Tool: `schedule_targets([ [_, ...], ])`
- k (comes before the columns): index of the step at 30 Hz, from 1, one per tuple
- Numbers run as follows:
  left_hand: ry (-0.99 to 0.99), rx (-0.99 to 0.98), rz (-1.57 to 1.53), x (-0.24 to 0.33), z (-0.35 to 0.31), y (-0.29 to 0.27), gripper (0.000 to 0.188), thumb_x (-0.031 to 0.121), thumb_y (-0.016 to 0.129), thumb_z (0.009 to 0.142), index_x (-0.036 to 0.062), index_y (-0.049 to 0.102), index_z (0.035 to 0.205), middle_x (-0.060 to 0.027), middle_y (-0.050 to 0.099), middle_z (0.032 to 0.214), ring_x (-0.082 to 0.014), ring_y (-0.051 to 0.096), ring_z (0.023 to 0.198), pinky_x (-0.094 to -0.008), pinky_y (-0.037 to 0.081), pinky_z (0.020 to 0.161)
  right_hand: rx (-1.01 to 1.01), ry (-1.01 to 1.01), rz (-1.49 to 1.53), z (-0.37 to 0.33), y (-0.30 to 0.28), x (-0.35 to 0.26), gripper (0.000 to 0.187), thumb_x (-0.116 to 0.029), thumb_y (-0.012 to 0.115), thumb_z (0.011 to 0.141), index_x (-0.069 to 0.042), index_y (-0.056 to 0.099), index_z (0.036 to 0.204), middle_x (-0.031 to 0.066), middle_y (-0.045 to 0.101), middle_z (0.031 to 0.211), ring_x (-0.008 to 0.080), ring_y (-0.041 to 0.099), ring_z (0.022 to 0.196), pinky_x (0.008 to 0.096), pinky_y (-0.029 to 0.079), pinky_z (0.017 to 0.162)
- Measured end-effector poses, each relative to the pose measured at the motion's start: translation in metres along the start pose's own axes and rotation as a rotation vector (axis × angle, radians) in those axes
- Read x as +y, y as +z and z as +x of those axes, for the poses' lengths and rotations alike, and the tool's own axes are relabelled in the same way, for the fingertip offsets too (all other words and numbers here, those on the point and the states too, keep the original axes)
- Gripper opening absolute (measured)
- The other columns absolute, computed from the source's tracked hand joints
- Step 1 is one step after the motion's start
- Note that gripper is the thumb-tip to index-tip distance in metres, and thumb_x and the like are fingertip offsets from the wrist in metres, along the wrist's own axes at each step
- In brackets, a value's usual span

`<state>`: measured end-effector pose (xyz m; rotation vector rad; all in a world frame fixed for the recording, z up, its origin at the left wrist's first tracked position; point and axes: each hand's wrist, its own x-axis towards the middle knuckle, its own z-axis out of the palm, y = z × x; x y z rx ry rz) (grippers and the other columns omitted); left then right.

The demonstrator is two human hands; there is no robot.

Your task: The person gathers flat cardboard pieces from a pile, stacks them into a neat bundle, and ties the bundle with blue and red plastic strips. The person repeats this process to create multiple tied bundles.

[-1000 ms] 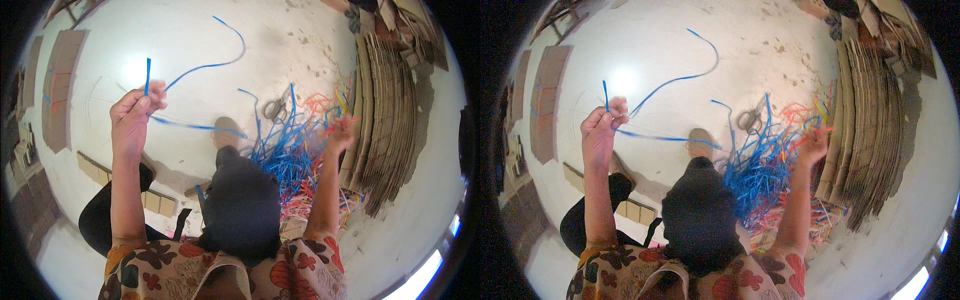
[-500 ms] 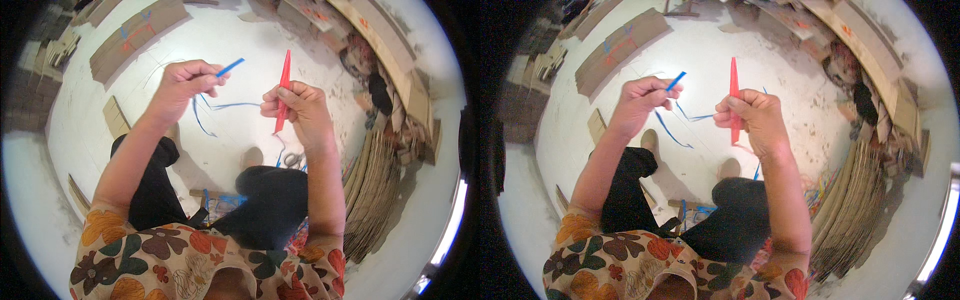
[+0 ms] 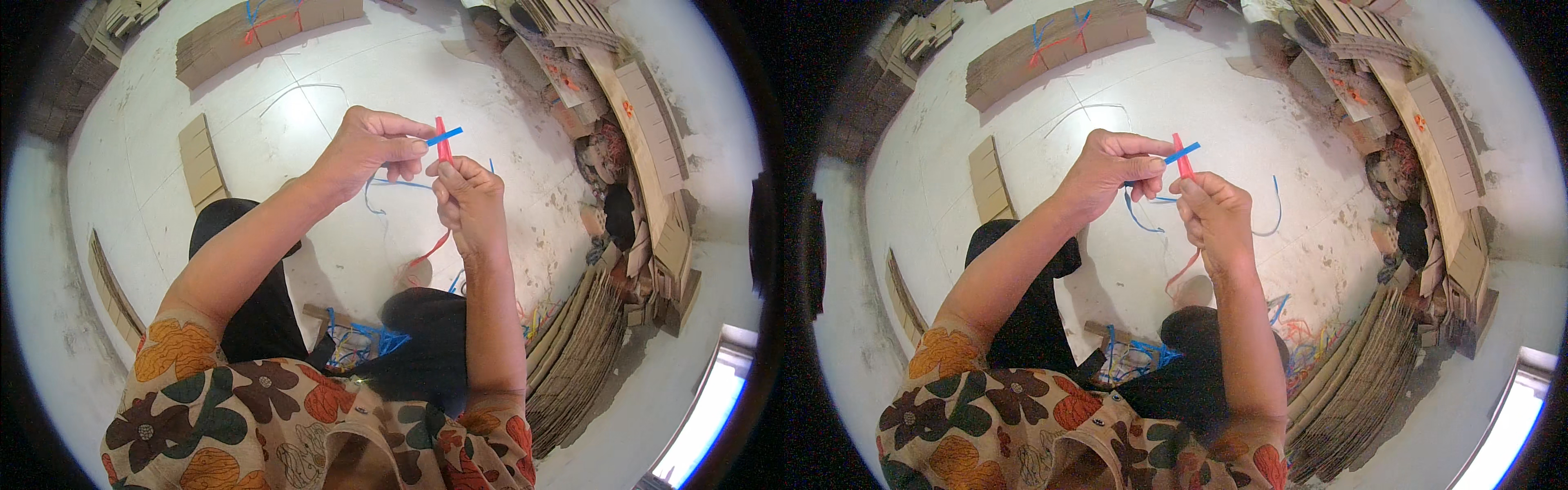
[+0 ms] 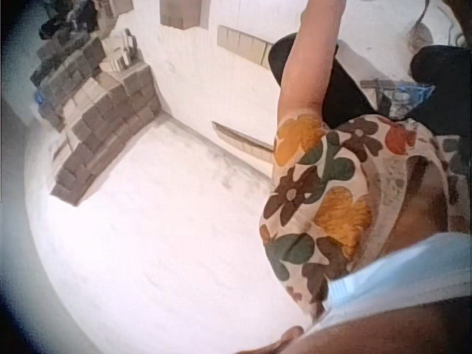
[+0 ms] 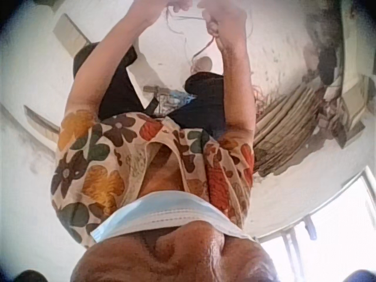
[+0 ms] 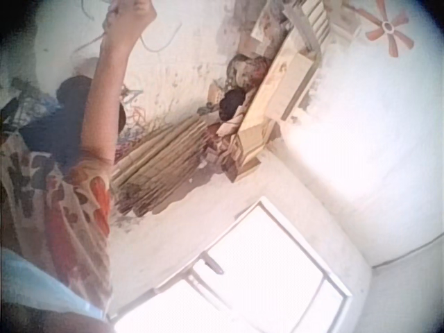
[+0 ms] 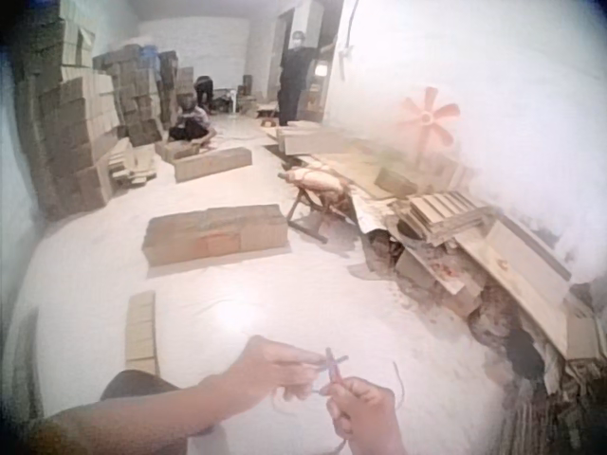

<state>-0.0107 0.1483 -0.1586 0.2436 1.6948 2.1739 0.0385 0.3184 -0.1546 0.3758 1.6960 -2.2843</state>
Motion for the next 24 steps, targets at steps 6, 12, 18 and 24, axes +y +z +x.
schedule_targets([
  [6,-0.011,-0.03,-0.026,-0.003,0.003,-0.001,0.024,0.012,0.069,0.079,-0.0035,0.067,0.097,-0.0037,0.06,0.061,-0.0048,0.046,0.048,-0.0169,0.034,0.042,-0.063,0.031,-0.006,0.003,0.001,0.007,0.015,-0.013,0.058,0.088,0.001,0.064,0.087,-0.0015,0.048,0.057,0.0005,0.029,0.04,0.0164,0.018,0.035],
  [12,0.105,0.052,0.105,-0.008,0.003,0.003,0.021,0.014,0.07,0.078,-0.0017,0.069,0.093,-0.0019,0.058,0.061,-0.0031,0.036,0.047,-0.0171,0.026,0.041,-0.026,-0.022,0.043,-0.004,0.003,0.003,0.018,-0.015,0.058,0.088,0.001,0.064,0.094,-0.0003,0.052,0.059,0.0023,0.035,0.043,0.0171,0.023,0.037],
  [18,0.036,0.171,-0.017,-0.004,0.006,0.0,0.014,0.012,0.07,0.076,0.0001,0.07,0.083,-0.0025,0.059,0.062,-0.0046,0.042,0.051,-0.0198,0.031,0.047,0.157,-0.088,-0.093,-0.007,-0.013,0.004,0.016,-0.012,0.061,0.086,0.002,0.066,0.091,0.0006,0.055,0.063,0.0046,0.042,0.048,0.0193,0.031,0.041],
  [24,-0.034,0.153,-0.009,-0.005,0.008,-0.003,0.014,0.012,0.068,0.077,-0.0001,0.065,0.072,-0.0059,0.061,0.061,-0.008,0.051,0.048,-0.0192,0.033,0.043,-0.054,-0.595,-0.746,-0.019,-0.009,-0.016,0.009,-0.001,0.068,0.076,-0.001,0.068,0.085,0.0032,0.058,0.065,0.0105,0.05,0.058,0.0239,0.041,0.053],
])
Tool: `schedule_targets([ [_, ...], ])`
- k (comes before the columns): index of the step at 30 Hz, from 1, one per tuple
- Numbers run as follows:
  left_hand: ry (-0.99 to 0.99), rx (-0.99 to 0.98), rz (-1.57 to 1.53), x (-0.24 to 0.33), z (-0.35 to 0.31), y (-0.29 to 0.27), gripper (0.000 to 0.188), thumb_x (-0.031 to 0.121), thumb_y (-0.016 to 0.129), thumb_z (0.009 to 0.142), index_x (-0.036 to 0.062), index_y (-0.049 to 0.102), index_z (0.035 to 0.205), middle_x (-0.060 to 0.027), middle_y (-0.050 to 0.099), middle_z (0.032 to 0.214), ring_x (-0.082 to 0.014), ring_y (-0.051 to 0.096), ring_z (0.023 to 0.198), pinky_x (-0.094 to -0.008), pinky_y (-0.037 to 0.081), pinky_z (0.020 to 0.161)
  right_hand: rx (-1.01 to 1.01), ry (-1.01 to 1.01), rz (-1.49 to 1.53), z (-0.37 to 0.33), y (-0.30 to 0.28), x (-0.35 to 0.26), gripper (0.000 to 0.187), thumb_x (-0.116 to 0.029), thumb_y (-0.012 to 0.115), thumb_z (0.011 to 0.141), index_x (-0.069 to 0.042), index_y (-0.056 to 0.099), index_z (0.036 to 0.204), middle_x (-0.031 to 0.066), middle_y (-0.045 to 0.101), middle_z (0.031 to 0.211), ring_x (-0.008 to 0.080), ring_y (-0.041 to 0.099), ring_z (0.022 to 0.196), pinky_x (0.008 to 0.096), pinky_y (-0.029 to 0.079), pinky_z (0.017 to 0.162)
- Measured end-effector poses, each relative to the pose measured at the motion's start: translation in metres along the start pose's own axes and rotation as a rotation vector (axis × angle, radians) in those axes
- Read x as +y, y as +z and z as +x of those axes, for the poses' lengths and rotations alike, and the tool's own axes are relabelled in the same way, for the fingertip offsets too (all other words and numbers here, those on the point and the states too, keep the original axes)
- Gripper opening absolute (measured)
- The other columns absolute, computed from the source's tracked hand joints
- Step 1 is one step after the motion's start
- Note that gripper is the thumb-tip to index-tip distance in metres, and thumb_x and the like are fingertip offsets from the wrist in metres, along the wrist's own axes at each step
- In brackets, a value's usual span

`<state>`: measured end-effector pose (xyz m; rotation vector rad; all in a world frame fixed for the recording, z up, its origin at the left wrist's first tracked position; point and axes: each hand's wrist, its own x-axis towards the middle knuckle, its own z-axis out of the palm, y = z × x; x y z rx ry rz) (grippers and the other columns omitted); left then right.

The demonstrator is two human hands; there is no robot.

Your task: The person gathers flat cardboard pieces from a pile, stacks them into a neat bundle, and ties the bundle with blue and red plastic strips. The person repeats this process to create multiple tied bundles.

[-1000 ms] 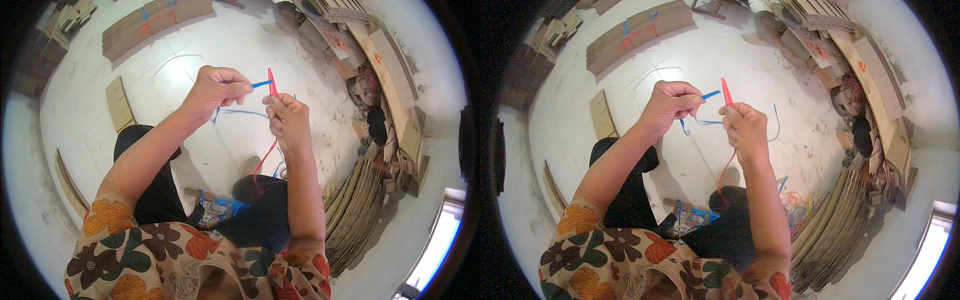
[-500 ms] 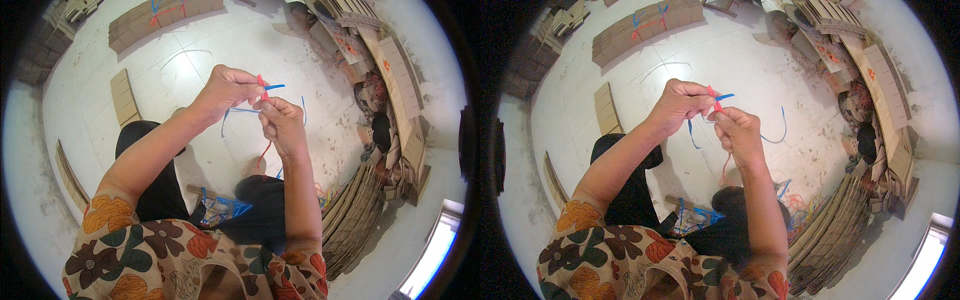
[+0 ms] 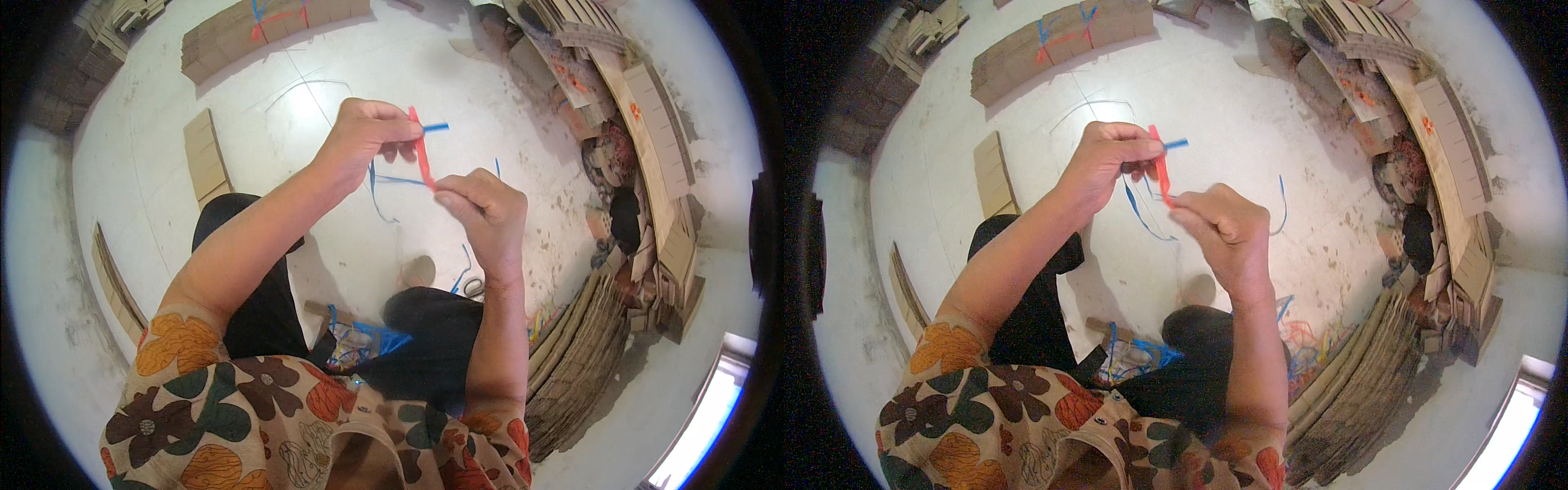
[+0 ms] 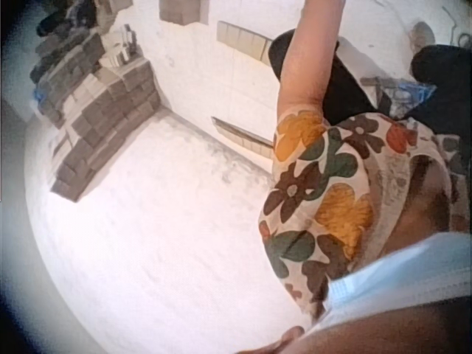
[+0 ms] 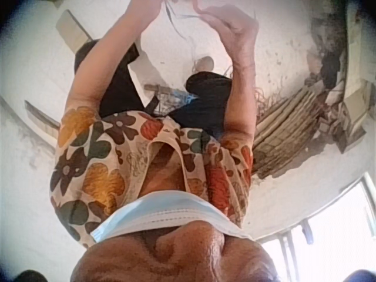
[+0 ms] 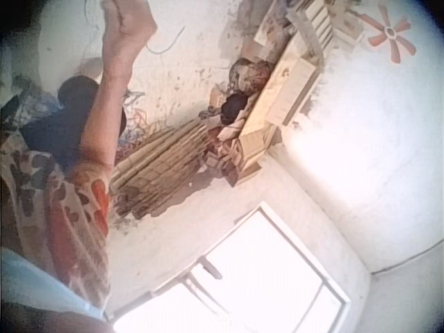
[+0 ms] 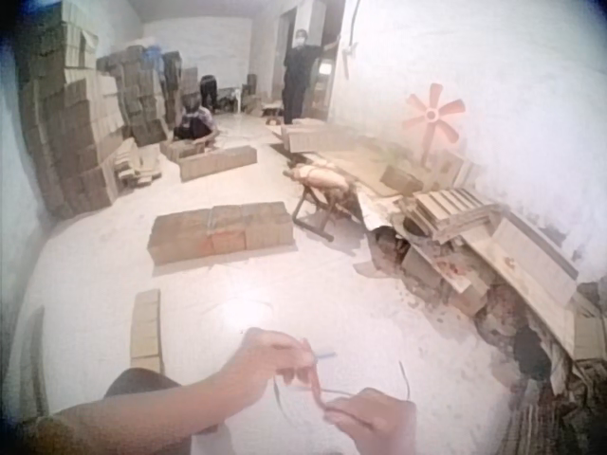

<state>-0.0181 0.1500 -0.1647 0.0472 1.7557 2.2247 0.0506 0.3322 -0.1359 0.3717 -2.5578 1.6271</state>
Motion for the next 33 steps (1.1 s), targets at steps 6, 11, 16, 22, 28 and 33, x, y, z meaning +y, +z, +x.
schedule_targets([
  [6,-0.157,-0.243,0.018,-0.004,-0.003,0.012,0.015,0.01,0.065,0.077,0.0006,0.062,0.066,-0.0059,0.059,0.057,-0.0115,0.057,0.045,-0.0196,0.034,0.037,0.076,-0.201,0.012,0.009,0.005,0.006,0.009,0.0,0.069,0.073,-0.004,0.067,0.081,0.0042,0.058,0.066,0.0139,0.051,0.06,0.0243,0.041,0.056],
  [11,-0.085,-0.277,-0.009,-0.006,-0.004,0.017,0.016,0.012,0.065,0.08,0.0009,0.062,0.07,-0.0065,0.06,0.059,-0.0105,0.058,0.047,-0.0187,0.033,0.037,0.296,-0.098,0.115,0.012,0.016,0.027,0.008,-0.002,0.067,0.077,-0.004,0.067,0.084,0.0048,0.057,0.066,0.0156,0.052,0.059,0.0247,0.042,0.055],
  [16,0.027,0.131,-0.119,-0.006,0.011,-0.005,0.011,0.009,0.062,0.082,0.0011,0.061,0.076,-0.0067,0.061,0.064,-0.0087,0.058,0.05,-0.0182,0.029,0.037,0.223,-0.128,-0.372,-0.003,0.012,0.015,0.007,-0.008,0.065,0.08,-0.008,0.066,0.086,0.0076,0.054,0.064,0.0208,0.054,0.055,0.0282,0.043,0.051],
  [22,-0.129,-0.073,0.071,0.005,0.009,-0.006,0.01,0.007,0.064,0.078,0.0005,0.062,0.07,-0.0059,0.06,0.06,-0.0082,0.055,0.045,-0.0176,0.031,0.037,-0.011,-0.341,-0.232,-0.002,0.016,0.014,0.011,-0.003,0.065,0.076,-0.007,0.065,0.087,0.0059,0.054,0.071,0.0156,0.053,0.057,0.0274,0.042,0.049],
  [28,-0.236,-0.32,0.081,0.007,-0.004,0.011,0.009,0.006,0.068,0.074,-0.0012,0.064,0.07,-0.0079,0.059,0.057,-0.0082,0.05,0.038,-0.0185,0.031,0.033,0.239,0.07,0.235,0.004,0.024,0.024,0.012,0.003,0.063,0.079,0.0,0.065,0.091,0.0073,0.058,0.071,0.0109,0.054,0.06,0.0221,0.042,0.054],
  [33,-0.189,-0.336,-0.073,0.0,-0.004,0.013,0.014,0.009,0.067,0.076,-0.0048,0.063,0.078,-0.0108,0.062,0.063,-0.009,0.053,0.042,-0.0168,0.03,0.035,0.419,-0.215,-0.207,0.01,0.035,0.035,0.005,-0.001,0.063,0.08,-0.002,0.062,0.085,0.0077,0.059,0.07,0.0146,0.055,0.057,0.0262,0.043,0.047],
])
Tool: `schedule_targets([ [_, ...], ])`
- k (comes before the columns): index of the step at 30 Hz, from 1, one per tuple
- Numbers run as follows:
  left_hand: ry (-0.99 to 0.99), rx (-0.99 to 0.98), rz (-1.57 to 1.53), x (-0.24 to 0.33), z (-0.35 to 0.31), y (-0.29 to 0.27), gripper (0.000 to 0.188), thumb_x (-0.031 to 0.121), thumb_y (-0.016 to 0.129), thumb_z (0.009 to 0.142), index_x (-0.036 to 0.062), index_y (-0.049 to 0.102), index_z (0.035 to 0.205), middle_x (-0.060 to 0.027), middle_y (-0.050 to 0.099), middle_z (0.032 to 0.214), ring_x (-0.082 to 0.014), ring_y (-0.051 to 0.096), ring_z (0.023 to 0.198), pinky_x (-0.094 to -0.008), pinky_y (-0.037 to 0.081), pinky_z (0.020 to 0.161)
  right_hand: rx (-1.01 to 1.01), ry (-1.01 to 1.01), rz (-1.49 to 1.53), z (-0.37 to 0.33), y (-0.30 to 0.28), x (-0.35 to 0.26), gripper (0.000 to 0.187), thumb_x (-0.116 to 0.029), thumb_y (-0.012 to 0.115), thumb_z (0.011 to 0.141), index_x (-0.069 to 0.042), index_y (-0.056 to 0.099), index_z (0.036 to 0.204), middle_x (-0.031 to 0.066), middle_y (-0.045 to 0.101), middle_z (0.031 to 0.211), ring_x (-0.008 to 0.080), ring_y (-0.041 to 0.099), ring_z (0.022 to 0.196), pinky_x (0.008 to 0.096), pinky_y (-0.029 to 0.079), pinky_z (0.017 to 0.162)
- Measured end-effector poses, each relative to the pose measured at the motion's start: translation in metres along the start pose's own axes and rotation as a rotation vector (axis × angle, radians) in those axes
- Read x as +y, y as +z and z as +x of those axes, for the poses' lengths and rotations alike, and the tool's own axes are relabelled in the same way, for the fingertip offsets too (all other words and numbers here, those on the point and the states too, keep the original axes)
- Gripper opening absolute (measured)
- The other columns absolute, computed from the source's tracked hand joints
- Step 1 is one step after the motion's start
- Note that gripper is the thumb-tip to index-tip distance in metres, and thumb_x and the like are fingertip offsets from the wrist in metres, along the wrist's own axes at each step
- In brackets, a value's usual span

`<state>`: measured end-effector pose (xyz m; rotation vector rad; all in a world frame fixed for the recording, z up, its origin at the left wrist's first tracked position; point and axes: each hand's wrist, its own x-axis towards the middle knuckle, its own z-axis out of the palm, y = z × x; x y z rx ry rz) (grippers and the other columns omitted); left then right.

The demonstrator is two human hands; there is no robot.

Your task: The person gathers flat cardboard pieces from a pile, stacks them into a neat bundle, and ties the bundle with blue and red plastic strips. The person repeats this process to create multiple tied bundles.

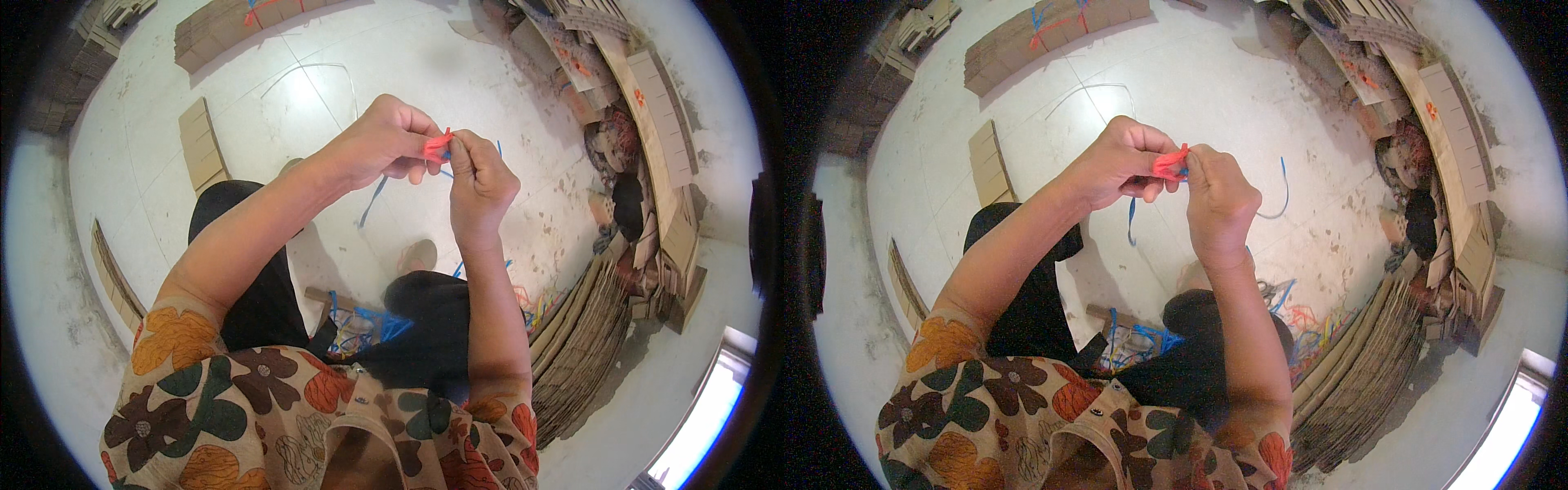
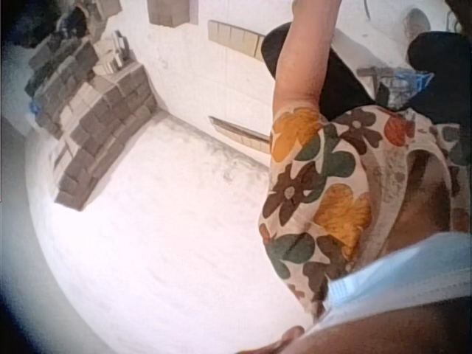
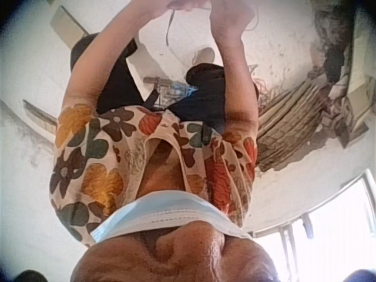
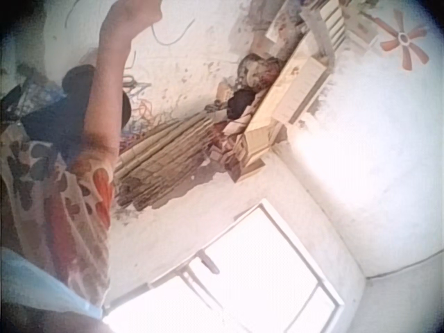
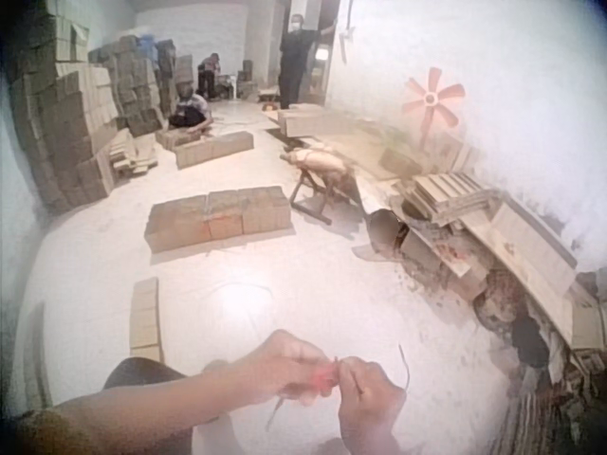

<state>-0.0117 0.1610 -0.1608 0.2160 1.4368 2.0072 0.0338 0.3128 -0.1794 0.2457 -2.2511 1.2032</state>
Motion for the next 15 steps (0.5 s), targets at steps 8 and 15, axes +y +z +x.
schedule_targets([
  [8,0.115,0.043,0.071,-0.003,-0.009,0.011,0.022,0.016,0.068,0.079,-0.0051,0.063,0.083,-0.01,0.062,0.067,-0.0074,0.053,0.048,-0.0161,0.032,0.037,-0.036,-0.205,-0.314,0.003,-0.004,-0.01,0.009,-0.005,0.061,0.075,-0.01,0.054,0.076,0.0039,0.051,0.061,0.019,0.054,0.057,0.0305,0.043,0.045],
  [15,-0.078,-0.123,0.138,0.005,-0.008,0.009,0.014,0.012,0.069,0.078,-0.0004,0.063,0.075,-0.0058,0.06,0.062,-0.0036,0.046,0.041,-0.0159,0.03,0.036,-0.173,0.491,0.369,0.006,-0.018,-0.003,0.01,-0.007,0.06,0.084,0.001,0.063,0.078,0.0018,0.056,0.062,0.0069,0.042,0.05,0.0228,0.035,0.046],
])
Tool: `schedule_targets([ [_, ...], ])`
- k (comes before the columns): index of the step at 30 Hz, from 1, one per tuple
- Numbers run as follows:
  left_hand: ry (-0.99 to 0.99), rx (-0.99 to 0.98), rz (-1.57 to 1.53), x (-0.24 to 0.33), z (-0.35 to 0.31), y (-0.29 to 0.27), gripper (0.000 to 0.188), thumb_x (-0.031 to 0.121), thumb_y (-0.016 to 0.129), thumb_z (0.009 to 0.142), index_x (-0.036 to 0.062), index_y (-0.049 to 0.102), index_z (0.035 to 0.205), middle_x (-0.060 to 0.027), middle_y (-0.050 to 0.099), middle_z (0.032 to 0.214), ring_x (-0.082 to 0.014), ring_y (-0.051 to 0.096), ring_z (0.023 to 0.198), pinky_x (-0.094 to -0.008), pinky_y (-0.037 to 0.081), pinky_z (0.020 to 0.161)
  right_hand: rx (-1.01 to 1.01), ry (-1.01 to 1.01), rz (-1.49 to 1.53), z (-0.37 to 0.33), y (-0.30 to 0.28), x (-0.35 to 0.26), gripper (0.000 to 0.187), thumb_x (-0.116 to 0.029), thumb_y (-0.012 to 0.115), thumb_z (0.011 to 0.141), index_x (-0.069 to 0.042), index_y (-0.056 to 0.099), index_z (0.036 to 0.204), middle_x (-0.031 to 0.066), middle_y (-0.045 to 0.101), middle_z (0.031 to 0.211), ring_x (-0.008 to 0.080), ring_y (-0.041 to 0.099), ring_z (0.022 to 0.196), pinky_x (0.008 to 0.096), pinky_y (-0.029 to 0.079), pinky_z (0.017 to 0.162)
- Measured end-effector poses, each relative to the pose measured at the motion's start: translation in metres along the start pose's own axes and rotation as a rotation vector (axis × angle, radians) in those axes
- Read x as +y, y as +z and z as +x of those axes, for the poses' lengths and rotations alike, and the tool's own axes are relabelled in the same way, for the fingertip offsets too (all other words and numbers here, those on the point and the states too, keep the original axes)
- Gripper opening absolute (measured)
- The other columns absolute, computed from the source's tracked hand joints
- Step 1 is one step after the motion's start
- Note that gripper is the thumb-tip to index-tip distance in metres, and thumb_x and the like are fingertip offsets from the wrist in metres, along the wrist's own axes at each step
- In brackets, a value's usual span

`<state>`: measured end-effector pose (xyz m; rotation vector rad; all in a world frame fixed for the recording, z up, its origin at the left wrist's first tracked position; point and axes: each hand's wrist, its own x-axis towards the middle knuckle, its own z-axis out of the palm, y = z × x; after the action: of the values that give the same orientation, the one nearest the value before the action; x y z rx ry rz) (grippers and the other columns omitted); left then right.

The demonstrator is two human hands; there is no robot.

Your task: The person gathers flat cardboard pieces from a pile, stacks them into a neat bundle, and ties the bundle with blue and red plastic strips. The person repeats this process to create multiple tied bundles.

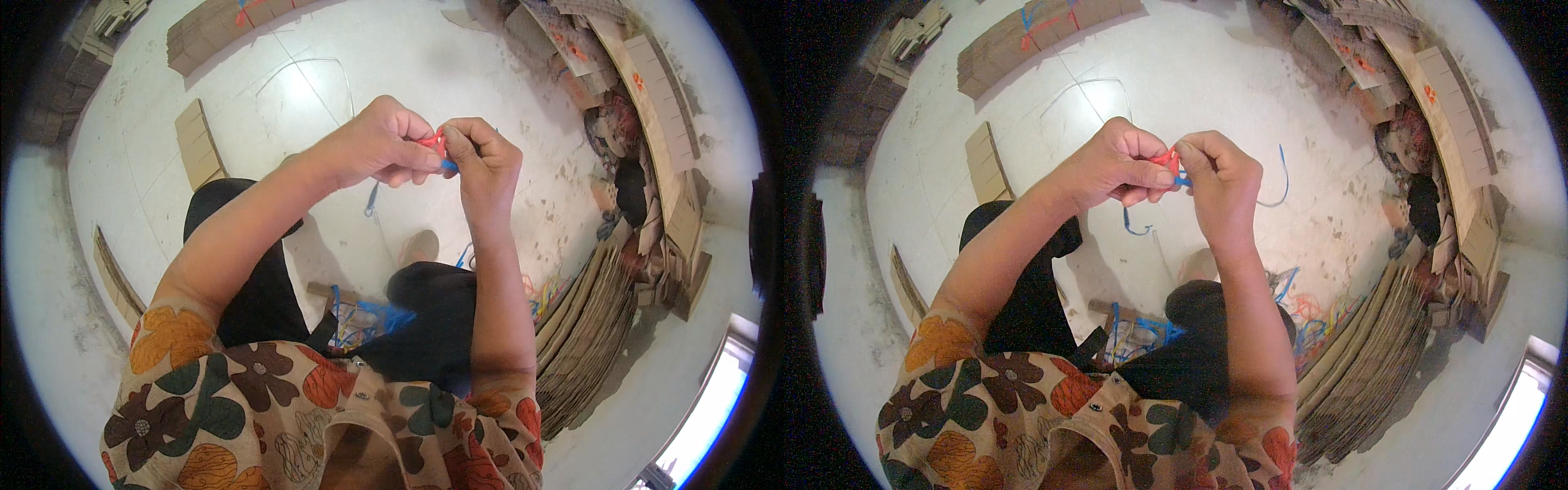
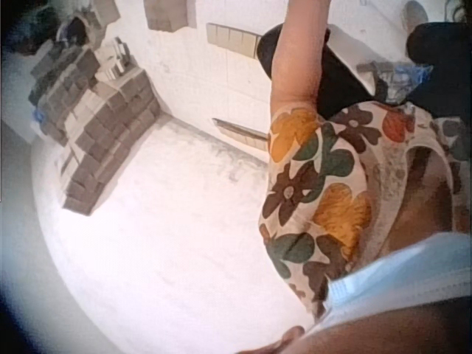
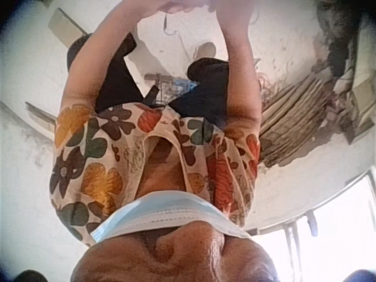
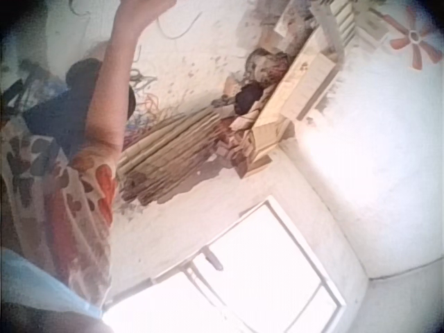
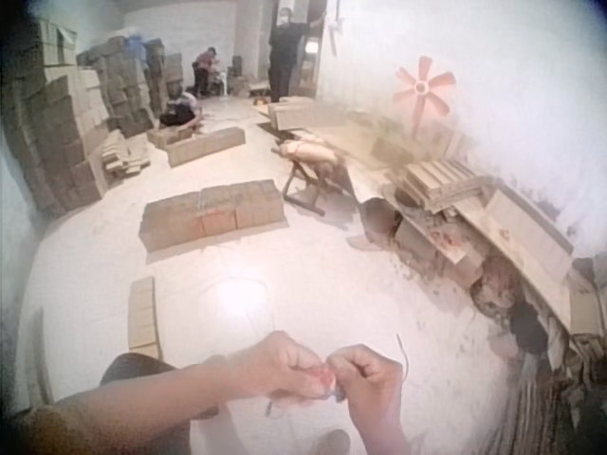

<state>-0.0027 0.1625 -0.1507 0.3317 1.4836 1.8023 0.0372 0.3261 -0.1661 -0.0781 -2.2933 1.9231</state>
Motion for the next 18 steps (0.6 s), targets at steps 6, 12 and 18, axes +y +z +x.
schedule_targets([
  [6,0.051,0.224,-0.044,-0.001,0.001,-0.011,0.013,0.009,0.067,0.078,-0.0032,0.064,0.078,-0.0053,0.059,0.057,-0.0027,0.045,0.038,-0.0148,0.027,0.033,-0.135,0.452,0.481,0.004,-0.018,-0.008,0.011,-0.005,0.061,0.08,0.002,0.063,0.072,-0.0028,0.049,0.056,0.0024,0.034,0.042,0.0189,0.024,0.038],
  [12,0.148,0.274,0.114,-0.012,0.004,0.0,0.014,0.01,0.063,0.078,-0.0015,0.065,0.071,-0.0035,0.055,0.055,-0.0031,0.038,0.039,-0.017,0.022,0.035,-0.103,0.151,0.156,0.01,-0.025,-0.006,0.013,-0.006,0.062,0.08,0.001,0.061,0.069,-0.0031,0.049,0.055,0.0044,0.037,0.044,0.0213,0.028,0.04],
  [18,0.124,0.411,0.075,-0.021,0.01,-0.002,0.012,0.007,0.06,0.075,-0.0016,0.064,0.067,-0.0017,0.052,0.055,-0.0024,0.035,0.041,-0.0185,0.021,0.036,-0.061,-0.588,-0.595,-0.002,-0.008,-0.012,0.005,-0.003,0.058,0.078,-0.002,0.06,0.073,0.0124,0.057,0.066,0.0219,0.056,0.054,0.0307,0.044,0.051],
])
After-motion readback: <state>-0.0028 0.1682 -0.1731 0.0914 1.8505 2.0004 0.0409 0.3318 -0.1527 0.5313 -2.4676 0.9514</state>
